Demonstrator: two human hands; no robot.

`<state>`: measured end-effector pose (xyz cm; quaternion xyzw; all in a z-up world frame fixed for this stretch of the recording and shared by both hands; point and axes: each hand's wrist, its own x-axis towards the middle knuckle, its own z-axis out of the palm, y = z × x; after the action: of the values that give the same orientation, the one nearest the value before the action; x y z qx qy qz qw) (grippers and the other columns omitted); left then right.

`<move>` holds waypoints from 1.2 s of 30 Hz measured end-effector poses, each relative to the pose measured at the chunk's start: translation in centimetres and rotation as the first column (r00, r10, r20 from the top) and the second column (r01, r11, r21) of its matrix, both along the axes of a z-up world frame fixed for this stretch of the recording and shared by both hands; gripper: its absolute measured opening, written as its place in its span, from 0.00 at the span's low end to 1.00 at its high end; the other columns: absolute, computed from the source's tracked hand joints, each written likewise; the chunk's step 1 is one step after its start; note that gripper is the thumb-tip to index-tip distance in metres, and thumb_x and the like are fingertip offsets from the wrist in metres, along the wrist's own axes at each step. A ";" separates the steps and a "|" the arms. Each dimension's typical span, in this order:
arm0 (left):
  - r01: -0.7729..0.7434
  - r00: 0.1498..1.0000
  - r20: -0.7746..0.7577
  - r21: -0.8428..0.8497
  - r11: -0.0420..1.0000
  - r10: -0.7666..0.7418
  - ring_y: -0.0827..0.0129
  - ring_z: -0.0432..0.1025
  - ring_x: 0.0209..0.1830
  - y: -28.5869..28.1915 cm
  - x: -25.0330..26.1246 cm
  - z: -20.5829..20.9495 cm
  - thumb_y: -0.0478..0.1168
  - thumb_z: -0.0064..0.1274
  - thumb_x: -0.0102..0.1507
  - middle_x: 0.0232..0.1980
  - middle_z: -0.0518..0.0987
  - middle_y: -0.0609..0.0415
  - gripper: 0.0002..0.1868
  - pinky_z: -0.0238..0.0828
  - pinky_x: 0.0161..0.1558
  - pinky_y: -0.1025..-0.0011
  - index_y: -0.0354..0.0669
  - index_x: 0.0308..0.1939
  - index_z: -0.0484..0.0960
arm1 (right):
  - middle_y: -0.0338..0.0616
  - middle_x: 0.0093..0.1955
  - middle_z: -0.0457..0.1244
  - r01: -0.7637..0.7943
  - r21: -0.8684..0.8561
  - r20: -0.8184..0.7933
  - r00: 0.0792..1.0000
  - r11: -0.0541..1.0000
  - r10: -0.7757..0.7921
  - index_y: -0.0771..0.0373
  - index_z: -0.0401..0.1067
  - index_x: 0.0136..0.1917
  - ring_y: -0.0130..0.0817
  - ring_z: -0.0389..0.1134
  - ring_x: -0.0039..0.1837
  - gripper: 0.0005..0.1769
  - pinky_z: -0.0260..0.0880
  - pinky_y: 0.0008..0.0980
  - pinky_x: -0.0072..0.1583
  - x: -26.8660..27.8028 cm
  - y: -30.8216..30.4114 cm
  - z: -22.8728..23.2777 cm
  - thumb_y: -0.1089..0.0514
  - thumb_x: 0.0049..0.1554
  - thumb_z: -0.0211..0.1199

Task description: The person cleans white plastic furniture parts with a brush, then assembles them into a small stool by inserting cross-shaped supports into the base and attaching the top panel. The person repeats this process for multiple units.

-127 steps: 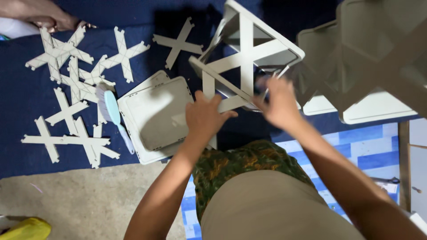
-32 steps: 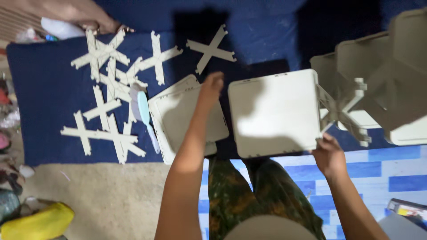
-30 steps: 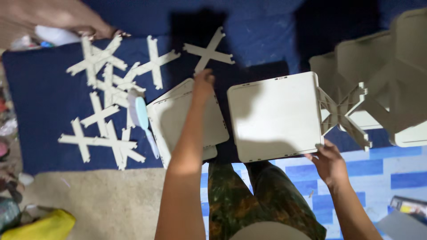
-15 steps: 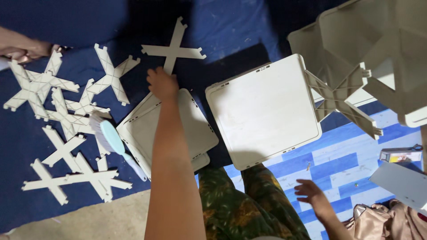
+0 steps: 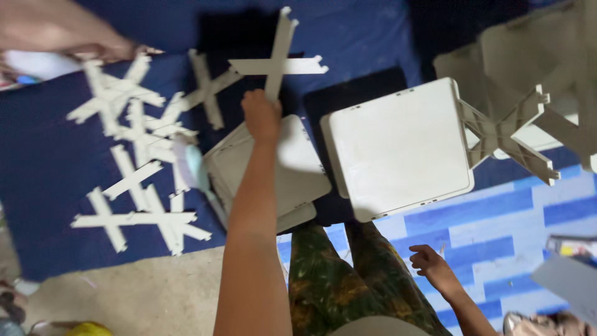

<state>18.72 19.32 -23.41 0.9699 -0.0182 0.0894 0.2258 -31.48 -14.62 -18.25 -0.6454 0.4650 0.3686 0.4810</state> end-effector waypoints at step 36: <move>-0.285 0.720 -0.031 -0.924 -0.255 -0.694 0.66 0.76 0.34 10.3 -11.5 25.5 0.44 0.54 0.69 0.45 0.81 0.47 0.24 0.75 0.35 0.69 0.26 0.61 0.75 | 0.44 0.61 0.66 -0.331 -0.075 0.865 0.447 0.941 0.226 0.64 0.65 0.72 0.32 0.66 0.59 0.28 0.68 0.31 0.61 33.2 13.5 23.4 0.57 0.60 0.62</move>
<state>7.25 29.66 2.10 0.3566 -0.0593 -0.2931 0.8851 1.67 -1.13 5.18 -0.7832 0.0293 0.0937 0.6139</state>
